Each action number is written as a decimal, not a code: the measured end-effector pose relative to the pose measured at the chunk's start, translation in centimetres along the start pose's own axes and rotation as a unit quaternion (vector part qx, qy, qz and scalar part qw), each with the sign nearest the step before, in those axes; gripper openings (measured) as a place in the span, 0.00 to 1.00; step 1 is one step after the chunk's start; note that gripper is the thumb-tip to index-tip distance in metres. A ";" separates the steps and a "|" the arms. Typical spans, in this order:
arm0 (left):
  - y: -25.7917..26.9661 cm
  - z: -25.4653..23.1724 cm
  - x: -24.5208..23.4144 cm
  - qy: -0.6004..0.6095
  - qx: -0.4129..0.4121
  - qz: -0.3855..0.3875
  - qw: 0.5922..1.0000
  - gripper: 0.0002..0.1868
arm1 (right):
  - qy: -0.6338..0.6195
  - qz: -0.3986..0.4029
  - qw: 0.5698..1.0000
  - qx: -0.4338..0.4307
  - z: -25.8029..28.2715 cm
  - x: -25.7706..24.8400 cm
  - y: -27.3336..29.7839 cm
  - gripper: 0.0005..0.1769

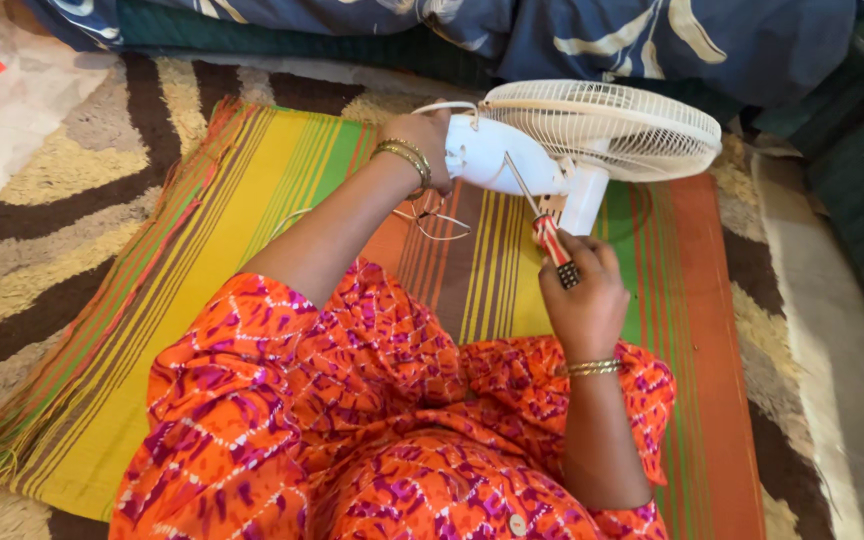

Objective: The person sits on a mat and uses a screwdriver to loosen screws on the base of a white table fan. They then wrap the fan's power cord around the base multiple times and secure it, finishing by adjusting the fan head.

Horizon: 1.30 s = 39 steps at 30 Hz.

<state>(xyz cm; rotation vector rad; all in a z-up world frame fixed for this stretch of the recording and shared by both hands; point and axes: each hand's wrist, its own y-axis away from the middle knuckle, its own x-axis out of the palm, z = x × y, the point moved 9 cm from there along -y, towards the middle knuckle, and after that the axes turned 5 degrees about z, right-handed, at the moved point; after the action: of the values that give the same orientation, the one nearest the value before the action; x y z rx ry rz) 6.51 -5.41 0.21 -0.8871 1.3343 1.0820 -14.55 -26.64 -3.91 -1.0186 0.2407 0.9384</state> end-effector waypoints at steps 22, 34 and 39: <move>-10.1 -10.8 0.3 0.024 0.039 -0.254 0.966 0.28 | -0.677 0.118 0.627 0.366 -17.7 5.8 2.2 0.17; -4.8 -4.0 2.7 0.092 0.030 -0.169 0.981 0.57 | -0.581 0.127 0.748 0.295 -12.0 6.7 1.1 0.24; -5.1 -3.0 2.8 0.072 0.013 -0.170 0.983 0.60 | -0.501 0.100 0.821 0.257 -11.2 5.5 -0.1 0.23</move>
<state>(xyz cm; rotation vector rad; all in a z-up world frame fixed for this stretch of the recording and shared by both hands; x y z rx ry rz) 10.28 -9.51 -3.30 -1.1434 1.2532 0.7451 -8.50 -32.65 -13.03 0.0842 -0.2901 1.3872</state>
